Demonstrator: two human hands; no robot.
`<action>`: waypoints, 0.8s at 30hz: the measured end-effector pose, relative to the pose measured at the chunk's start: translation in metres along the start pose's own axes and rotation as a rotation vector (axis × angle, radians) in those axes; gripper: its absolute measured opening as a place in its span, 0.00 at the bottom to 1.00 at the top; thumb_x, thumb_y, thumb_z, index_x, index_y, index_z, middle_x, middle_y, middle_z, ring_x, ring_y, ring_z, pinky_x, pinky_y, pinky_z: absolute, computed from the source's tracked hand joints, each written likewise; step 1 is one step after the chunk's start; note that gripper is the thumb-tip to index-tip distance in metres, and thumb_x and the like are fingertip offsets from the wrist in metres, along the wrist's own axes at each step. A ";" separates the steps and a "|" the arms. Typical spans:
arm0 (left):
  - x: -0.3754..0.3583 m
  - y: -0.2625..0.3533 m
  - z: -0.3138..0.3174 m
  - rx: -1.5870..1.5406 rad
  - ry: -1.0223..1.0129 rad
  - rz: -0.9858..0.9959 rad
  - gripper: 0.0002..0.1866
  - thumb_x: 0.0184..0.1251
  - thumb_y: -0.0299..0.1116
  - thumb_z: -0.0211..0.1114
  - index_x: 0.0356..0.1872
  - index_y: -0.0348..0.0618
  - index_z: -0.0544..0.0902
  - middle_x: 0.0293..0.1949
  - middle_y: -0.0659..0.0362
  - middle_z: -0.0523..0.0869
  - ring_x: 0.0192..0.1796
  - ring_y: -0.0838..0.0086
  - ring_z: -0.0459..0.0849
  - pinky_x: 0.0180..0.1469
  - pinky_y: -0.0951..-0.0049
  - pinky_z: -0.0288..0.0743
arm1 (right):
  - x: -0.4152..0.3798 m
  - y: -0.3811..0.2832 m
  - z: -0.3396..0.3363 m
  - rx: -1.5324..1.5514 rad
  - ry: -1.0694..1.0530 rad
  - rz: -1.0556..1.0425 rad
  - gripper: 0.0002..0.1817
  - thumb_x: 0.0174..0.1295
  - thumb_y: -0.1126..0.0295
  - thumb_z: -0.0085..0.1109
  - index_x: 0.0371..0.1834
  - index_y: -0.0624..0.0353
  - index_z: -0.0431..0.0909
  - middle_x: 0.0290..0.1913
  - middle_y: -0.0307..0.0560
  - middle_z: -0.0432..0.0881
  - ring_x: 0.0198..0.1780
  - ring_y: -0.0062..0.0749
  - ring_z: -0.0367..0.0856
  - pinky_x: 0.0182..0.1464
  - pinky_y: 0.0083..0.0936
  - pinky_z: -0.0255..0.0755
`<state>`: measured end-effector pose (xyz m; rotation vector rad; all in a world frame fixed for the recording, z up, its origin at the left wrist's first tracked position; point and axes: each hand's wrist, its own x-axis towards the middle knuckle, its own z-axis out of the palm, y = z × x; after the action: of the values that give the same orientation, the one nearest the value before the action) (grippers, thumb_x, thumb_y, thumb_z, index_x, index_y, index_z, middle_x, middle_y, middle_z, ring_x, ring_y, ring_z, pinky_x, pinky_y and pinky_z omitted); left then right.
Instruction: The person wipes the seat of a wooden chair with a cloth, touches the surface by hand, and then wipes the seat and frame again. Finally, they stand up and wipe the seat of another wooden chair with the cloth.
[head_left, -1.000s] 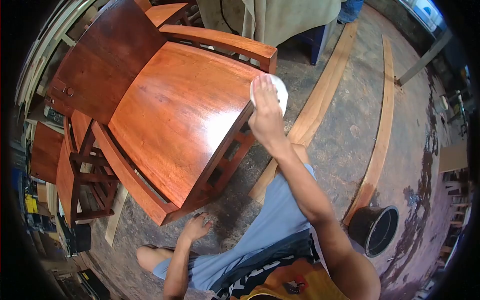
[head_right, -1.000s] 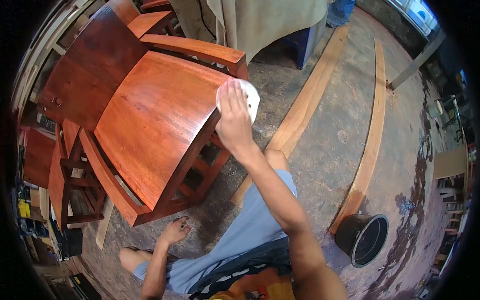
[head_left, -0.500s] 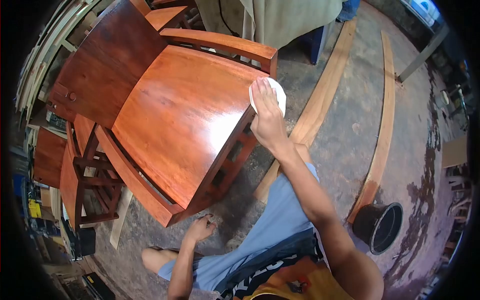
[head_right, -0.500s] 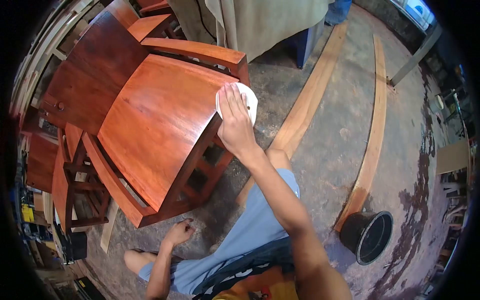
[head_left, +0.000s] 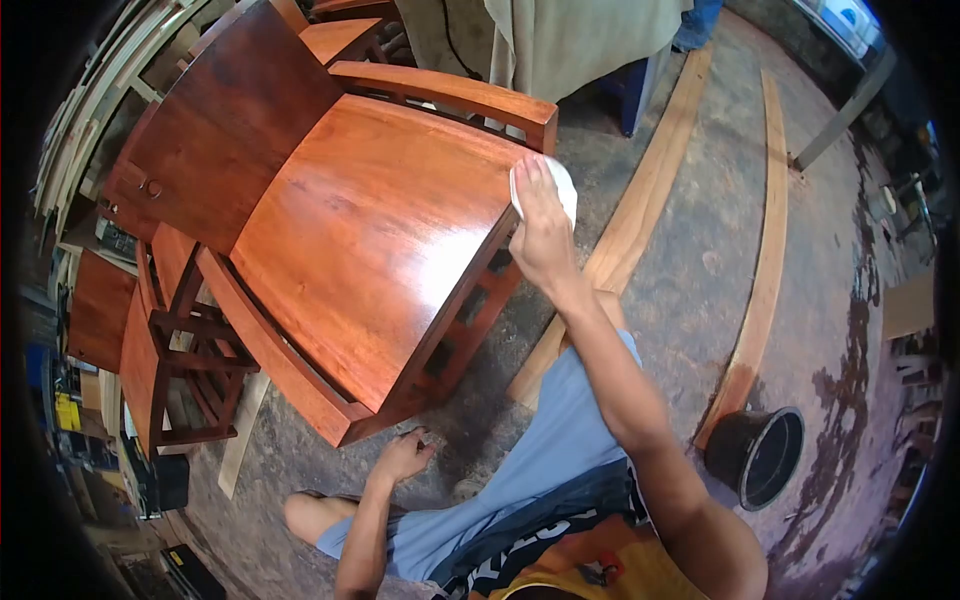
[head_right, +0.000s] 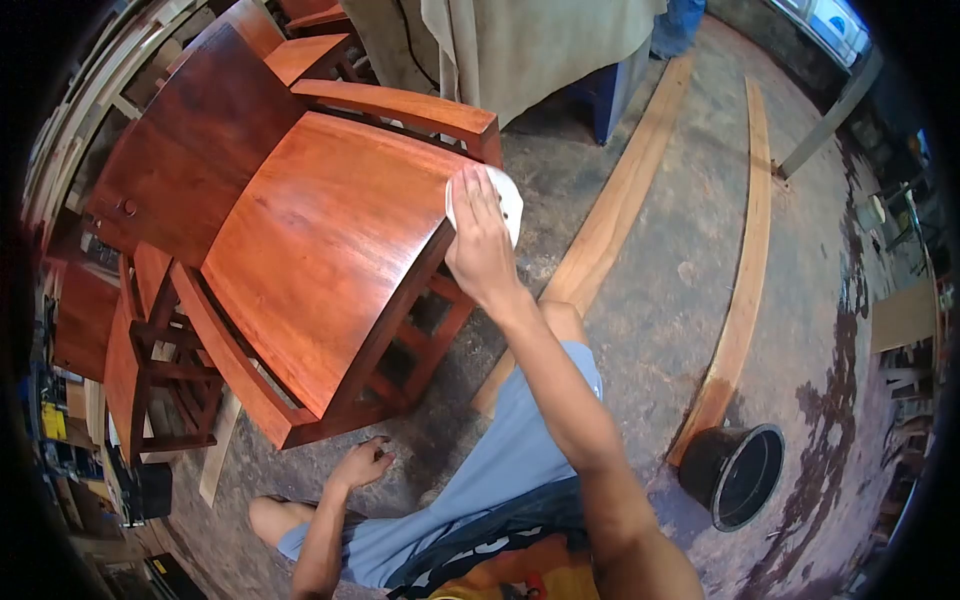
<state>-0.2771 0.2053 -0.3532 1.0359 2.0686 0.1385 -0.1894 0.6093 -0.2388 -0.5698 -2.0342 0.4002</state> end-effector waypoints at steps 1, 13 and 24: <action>-0.001 0.000 -0.002 -0.009 -0.009 -0.009 0.28 0.69 0.45 0.63 0.65 0.39 0.77 0.44 0.40 0.89 0.52 0.47 0.87 0.56 0.54 0.79 | -0.008 -0.003 0.002 -0.009 -0.013 -0.005 0.37 0.47 0.91 0.42 0.69 0.75 0.68 0.72 0.71 0.68 0.77 0.59 0.61 0.79 0.45 0.55; -0.007 0.011 -0.010 -0.079 -0.004 -0.019 0.29 0.69 0.47 0.61 0.63 0.35 0.78 0.50 0.36 0.86 0.57 0.42 0.83 0.63 0.52 0.75 | -0.013 -0.011 -0.005 -0.088 0.042 -0.089 0.33 0.52 0.88 0.46 0.68 0.73 0.70 0.73 0.67 0.68 0.78 0.57 0.61 0.78 0.50 0.55; -0.007 0.015 -0.015 -0.109 0.009 -0.061 0.29 0.69 0.46 0.61 0.64 0.36 0.78 0.48 0.35 0.86 0.55 0.41 0.84 0.61 0.51 0.76 | -0.019 0.001 0.010 -0.061 0.083 -0.211 0.32 0.50 0.86 0.48 0.65 0.70 0.75 0.67 0.62 0.76 0.72 0.57 0.70 0.75 0.48 0.63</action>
<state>-0.2758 0.2137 -0.3321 0.9068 2.0742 0.2225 -0.1898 0.5996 -0.2578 -0.3967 -2.0077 0.1867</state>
